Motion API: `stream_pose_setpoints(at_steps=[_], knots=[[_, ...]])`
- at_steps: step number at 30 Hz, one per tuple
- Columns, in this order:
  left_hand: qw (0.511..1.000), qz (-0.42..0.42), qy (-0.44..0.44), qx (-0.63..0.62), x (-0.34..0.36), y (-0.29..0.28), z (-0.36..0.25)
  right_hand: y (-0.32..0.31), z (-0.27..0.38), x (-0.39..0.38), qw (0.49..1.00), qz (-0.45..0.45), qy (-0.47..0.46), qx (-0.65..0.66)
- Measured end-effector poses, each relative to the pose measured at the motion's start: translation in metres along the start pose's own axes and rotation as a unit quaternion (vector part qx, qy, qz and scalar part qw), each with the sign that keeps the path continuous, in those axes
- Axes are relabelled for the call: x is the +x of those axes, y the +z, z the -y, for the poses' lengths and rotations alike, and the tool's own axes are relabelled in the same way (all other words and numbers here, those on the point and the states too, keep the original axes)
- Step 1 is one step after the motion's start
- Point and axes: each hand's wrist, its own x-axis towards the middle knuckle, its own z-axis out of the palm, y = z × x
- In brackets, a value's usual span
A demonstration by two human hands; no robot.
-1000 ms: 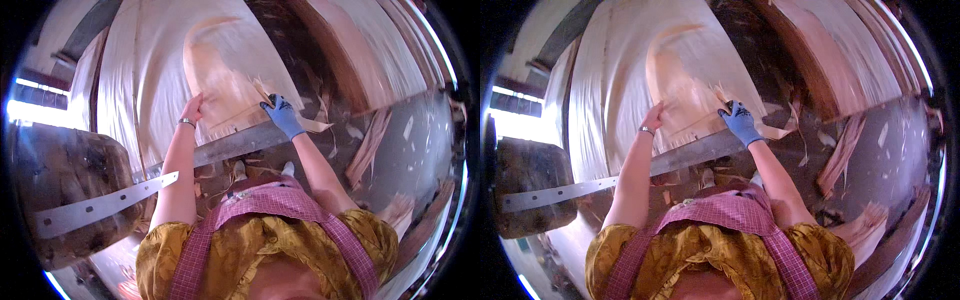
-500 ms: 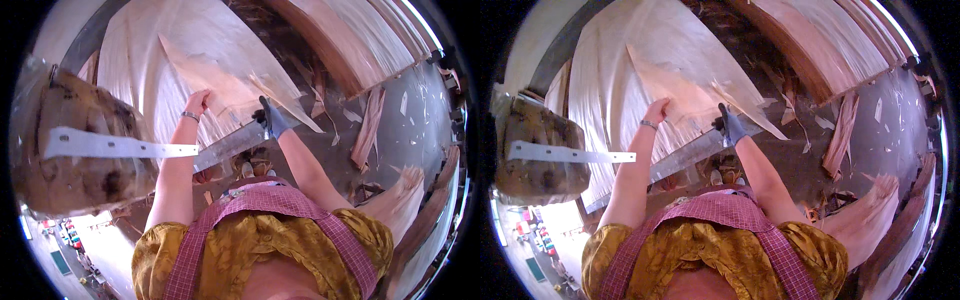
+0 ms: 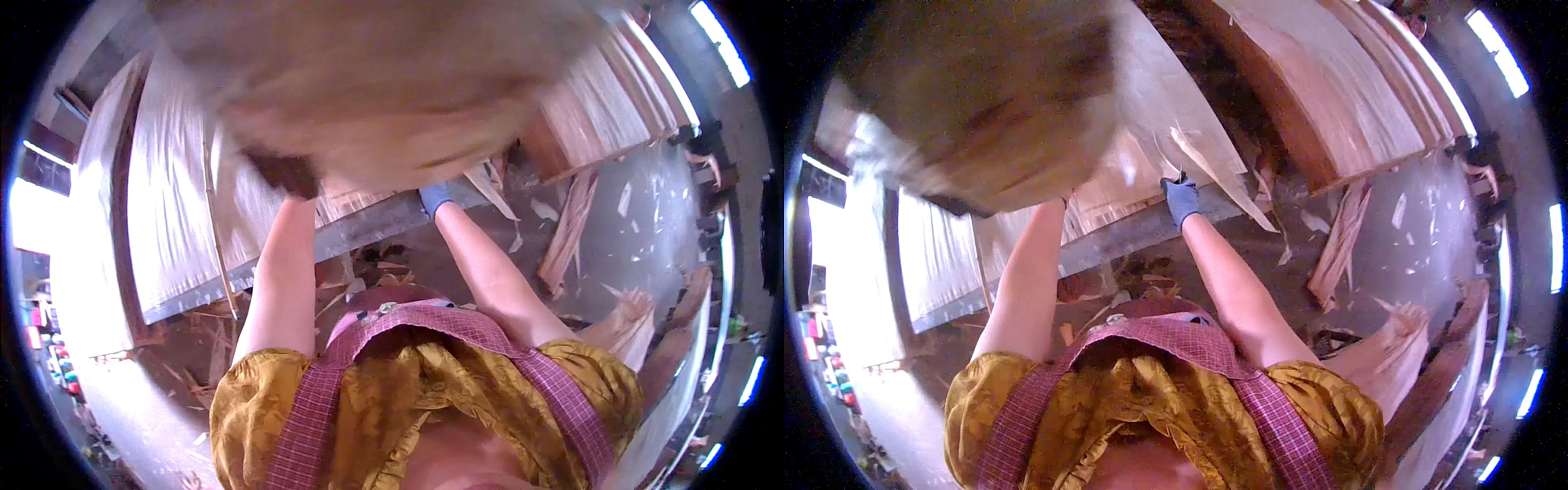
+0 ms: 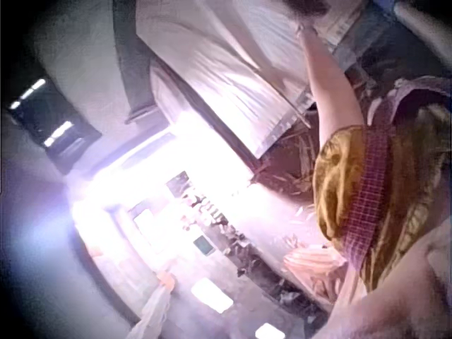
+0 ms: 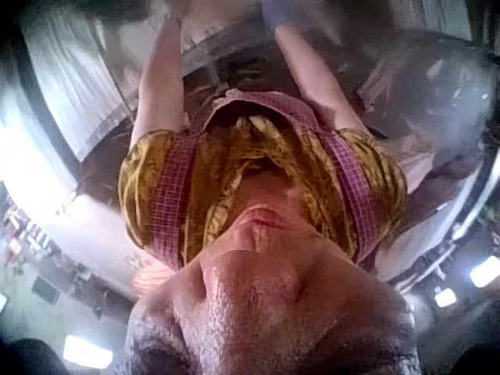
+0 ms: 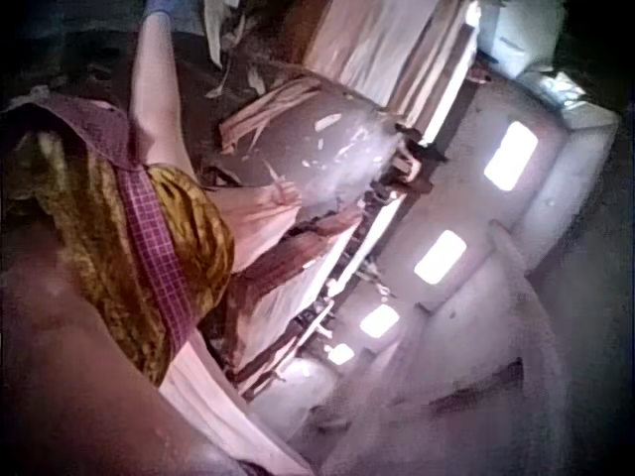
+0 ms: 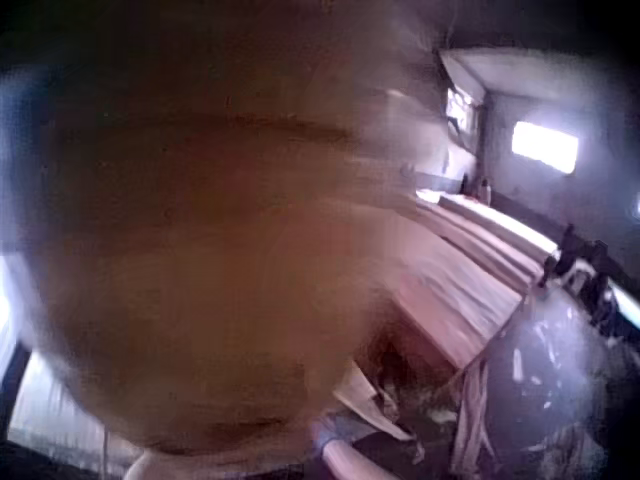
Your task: The person repairs wood veneer sheets by cutting and applying adhesive tape patches with a blade. The person then lays down, trims, and flips sheets of wood veneer over a stack using a long stick.
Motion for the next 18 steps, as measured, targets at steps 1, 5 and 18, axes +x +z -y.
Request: stream_pose_setpoints(at_steps=[1,5,18], knots=[[1.000,-0.015,-0.010,0.022,-0.005,-0.013,0.009,0.010,0.011,-0.009,0.999,0.022,-0.017,-0.022],[0.997,-0.041,0.024,0.065,-0.033,-0.023,-0.002,0.006,-0.012,0.013,0.989,-0.020,-0.127,-0.074],[0.997,0.026,-0.021,0.066,-0.041,-0.030,0.013,0.012,0.015,-0.016,0.991,0.008,-0.075,-0.109]])
